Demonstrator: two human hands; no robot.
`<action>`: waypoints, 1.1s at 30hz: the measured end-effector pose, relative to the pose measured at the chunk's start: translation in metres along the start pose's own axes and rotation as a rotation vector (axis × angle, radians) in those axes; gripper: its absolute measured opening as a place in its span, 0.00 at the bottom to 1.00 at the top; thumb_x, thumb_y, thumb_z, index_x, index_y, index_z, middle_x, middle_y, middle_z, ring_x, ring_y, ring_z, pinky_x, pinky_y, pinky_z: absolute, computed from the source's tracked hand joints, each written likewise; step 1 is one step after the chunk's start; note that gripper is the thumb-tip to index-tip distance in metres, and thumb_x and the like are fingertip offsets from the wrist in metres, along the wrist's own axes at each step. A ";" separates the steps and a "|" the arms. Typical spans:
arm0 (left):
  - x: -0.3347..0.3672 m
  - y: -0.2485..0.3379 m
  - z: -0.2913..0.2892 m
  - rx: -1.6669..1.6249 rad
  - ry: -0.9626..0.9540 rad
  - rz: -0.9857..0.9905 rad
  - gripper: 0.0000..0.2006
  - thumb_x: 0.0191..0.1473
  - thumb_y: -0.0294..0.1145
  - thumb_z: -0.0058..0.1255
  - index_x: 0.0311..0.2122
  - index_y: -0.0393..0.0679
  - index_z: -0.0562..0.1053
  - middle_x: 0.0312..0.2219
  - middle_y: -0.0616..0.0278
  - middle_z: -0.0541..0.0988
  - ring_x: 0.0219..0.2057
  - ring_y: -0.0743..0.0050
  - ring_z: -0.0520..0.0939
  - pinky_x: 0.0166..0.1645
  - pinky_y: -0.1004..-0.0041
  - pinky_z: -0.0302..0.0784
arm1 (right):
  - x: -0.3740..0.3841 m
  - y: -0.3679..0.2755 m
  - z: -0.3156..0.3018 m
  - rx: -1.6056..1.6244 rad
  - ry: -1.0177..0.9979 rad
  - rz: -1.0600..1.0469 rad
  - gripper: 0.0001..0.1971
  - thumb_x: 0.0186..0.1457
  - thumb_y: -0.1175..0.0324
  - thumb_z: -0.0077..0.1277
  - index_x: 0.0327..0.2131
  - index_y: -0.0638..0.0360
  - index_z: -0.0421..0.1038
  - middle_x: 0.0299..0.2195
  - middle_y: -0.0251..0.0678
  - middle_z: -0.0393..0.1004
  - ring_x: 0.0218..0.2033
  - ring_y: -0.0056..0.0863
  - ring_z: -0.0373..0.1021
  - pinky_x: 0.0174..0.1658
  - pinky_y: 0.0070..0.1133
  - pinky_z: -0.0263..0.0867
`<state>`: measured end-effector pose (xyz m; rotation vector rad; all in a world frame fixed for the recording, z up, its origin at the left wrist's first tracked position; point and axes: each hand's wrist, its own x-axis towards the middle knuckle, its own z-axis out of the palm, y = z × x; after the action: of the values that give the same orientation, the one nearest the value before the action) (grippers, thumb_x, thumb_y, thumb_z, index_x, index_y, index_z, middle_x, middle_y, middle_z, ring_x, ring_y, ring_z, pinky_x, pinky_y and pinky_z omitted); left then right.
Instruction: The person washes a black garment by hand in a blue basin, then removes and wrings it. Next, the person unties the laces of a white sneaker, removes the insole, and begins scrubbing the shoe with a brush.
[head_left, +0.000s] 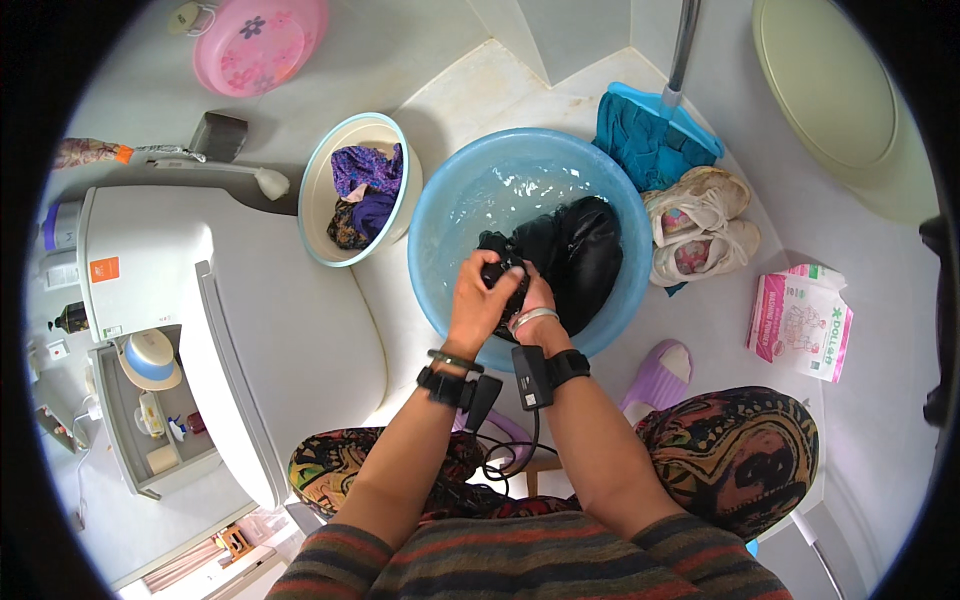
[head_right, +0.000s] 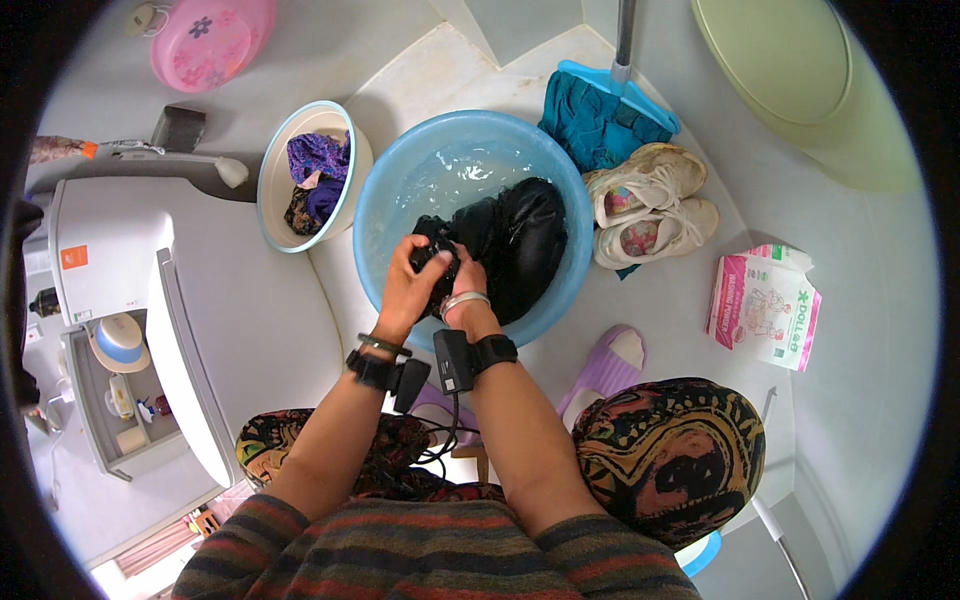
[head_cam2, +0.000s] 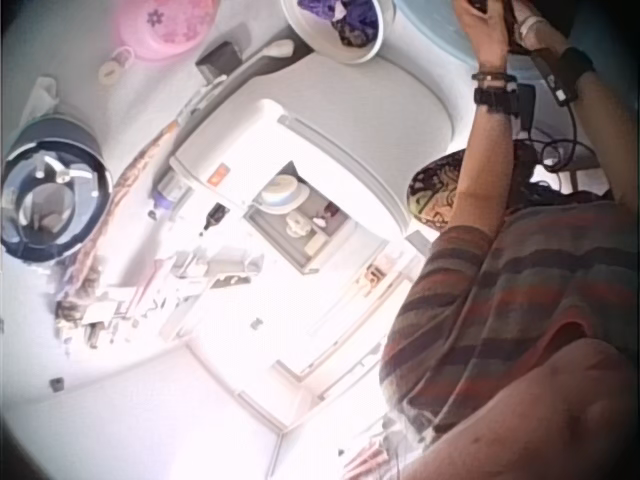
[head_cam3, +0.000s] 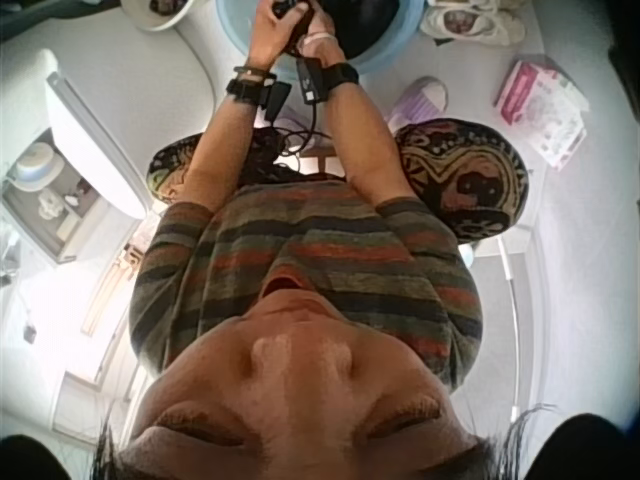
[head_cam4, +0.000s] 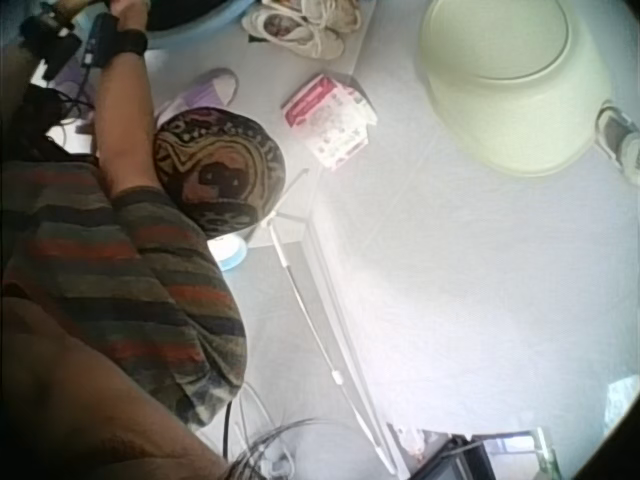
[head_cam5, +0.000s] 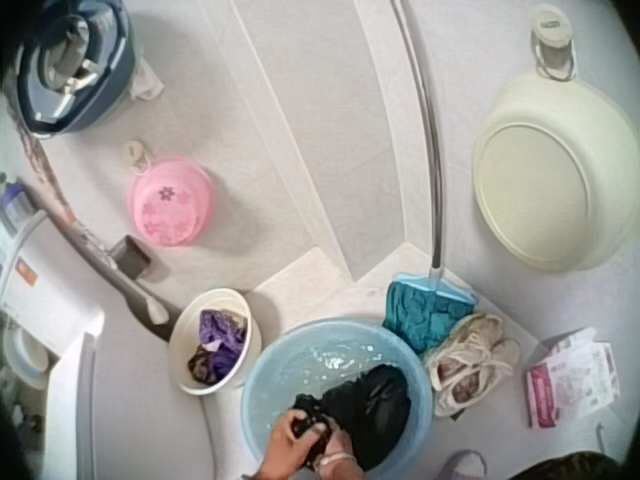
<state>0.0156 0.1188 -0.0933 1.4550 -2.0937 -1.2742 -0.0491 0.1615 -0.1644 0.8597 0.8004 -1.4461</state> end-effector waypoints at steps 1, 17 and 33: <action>0.006 -0.011 0.001 -0.091 0.026 0.003 0.17 0.49 0.39 0.58 0.39 0.38 0.69 0.31 0.60 0.73 0.34 0.74 0.73 0.41 0.74 0.69 | 0.000 0.001 0.000 -0.036 0.001 -0.038 0.18 0.53 0.57 0.53 0.41 0.60 0.71 0.35 0.35 0.74 0.33 0.30 0.72 0.37 0.28 0.70; 0.060 -0.164 0.036 0.600 -0.107 -0.058 0.25 0.54 0.37 0.50 0.58 0.58 0.63 0.57 0.43 0.61 0.54 0.40 0.66 0.56 0.53 0.64 | 0.041 0.009 -0.033 0.011 0.018 -0.208 0.28 0.54 0.58 0.54 0.57 0.49 0.59 0.61 0.32 0.55 0.65 0.29 0.46 0.64 0.34 0.37; 0.006 0.010 -0.026 0.272 -0.102 -0.030 0.19 0.50 0.45 0.56 0.38 0.38 0.76 0.26 0.48 0.80 0.32 0.59 0.82 0.39 0.67 0.74 | 0.007 0.005 -0.014 0.088 -0.203 0.019 0.16 0.54 0.56 0.52 0.40 0.56 0.73 0.34 0.34 0.77 0.35 0.30 0.75 0.41 0.29 0.73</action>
<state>0.0244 0.1017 -0.0718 1.5633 -2.3989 -1.1296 -0.0439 0.1703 -0.1772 0.7694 0.5784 -1.5336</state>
